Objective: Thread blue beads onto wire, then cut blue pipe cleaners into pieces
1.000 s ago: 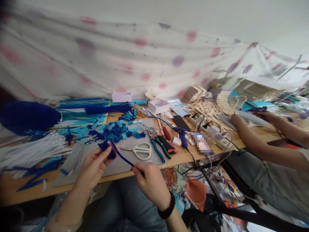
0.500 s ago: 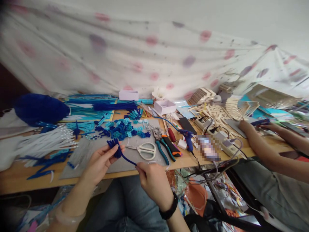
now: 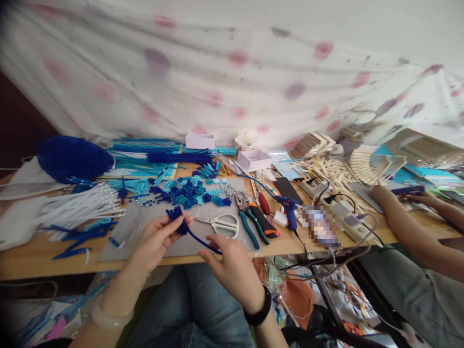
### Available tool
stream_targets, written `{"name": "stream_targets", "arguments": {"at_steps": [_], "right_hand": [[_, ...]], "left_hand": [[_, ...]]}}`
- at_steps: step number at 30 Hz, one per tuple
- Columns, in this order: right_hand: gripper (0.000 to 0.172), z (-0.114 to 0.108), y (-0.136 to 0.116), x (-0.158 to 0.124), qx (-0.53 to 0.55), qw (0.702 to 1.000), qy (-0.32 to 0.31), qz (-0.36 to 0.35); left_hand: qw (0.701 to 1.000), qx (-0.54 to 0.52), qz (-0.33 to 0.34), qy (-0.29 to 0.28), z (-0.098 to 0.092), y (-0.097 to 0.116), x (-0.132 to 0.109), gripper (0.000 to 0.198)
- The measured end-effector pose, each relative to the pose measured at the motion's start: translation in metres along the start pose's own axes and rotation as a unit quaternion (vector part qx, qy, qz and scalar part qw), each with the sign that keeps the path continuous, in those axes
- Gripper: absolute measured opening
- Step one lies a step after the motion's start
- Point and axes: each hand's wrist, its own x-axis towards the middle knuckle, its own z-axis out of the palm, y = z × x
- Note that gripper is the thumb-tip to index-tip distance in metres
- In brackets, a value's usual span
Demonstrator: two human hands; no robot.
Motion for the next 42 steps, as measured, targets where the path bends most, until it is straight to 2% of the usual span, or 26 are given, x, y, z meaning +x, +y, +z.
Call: {"name": "stream_targets", "arguments": {"at_steps": [2,5,7,14,17,18,20,22,24,27,29,32,34,36,42], "right_hand": [[0.033,0.004,-0.004,0.008,0.062,0.998,0.022,-0.016],[0.021,0.013,-0.011,0.023,0.119,0.991,0.038,-0.056],[0.024,0.020,-0.012,0.031,0.139,0.987,0.046,-0.061],[0.028,0.033,-0.003,0.041,0.236,0.971,0.045,-0.012],[0.032,0.034,0.000,0.045,0.271,0.961,0.050,0.019],[0.034,0.034,0.001,0.046,0.274,0.960,0.056,0.029],[0.038,0.034,0.004,0.049,0.281,0.957,0.061,0.047],[0.042,0.034,0.007,0.051,0.308,0.948,0.045,0.065],[0.044,0.035,0.010,0.052,0.352,0.932,0.016,0.081],[0.046,0.036,0.012,0.053,0.403,0.910,-0.020,0.096],[0.046,0.036,0.012,0.053,0.411,0.906,-0.034,0.098],[0.044,0.032,0.009,0.050,0.375,0.922,-0.055,0.073],[0.040,0.026,0.005,0.046,0.331,0.941,-0.062,0.042],[0.036,0.019,-0.001,0.042,0.282,0.957,-0.064,0.011],[0.031,0.003,-0.020,0.029,0.147,0.987,-0.034,-0.064]], "left_hand": [[1.000,0.011,0.012,-0.007,0.004,-0.003,-0.001,0.039],[0.999,0.017,0.029,-0.030,0.010,-0.007,-0.004,0.037],[0.999,0.011,0.029,-0.045,0.014,-0.008,-0.006,0.036],[0.998,0.011,0.030,-0.048,0.013,-0.010,-0.001,0.035],[0.998,0.041,0.045,-0.024,0.004,-0.009,0.006,0.035],[0.995,0.080,0.061,-0.007,-0.001,-0.008,0.009,0.035],[0.971,0.208,0.112,0.038,-0.016,-0.002,0.015,0.033],[0.918,0.347,0.170,0.089,-0.034,0.005,0.024,0.022],[0.888,0.397,0.198,0.122,-0.051,0.011,0.032,0.011],[0.866,0.429,0.222,0.129,-0.062,0.013,0.040,0.020],[0.856,0.443,0.237,0.123,-0.059,0.014,0.036,0.023],[0.855,0.444,0.254,0.084,-0.042,0.020,0.018,0.026],[0.884,0.403,0.235,0.021,-0.028,0.025,0.002,0.026],[0.906,0.361,0.219,-0.008,-0.016,0.027,-0.010,0.027],[0.917,0.324,0.234,0.021,-0.003,0.018,-0.024,0.024]]}}
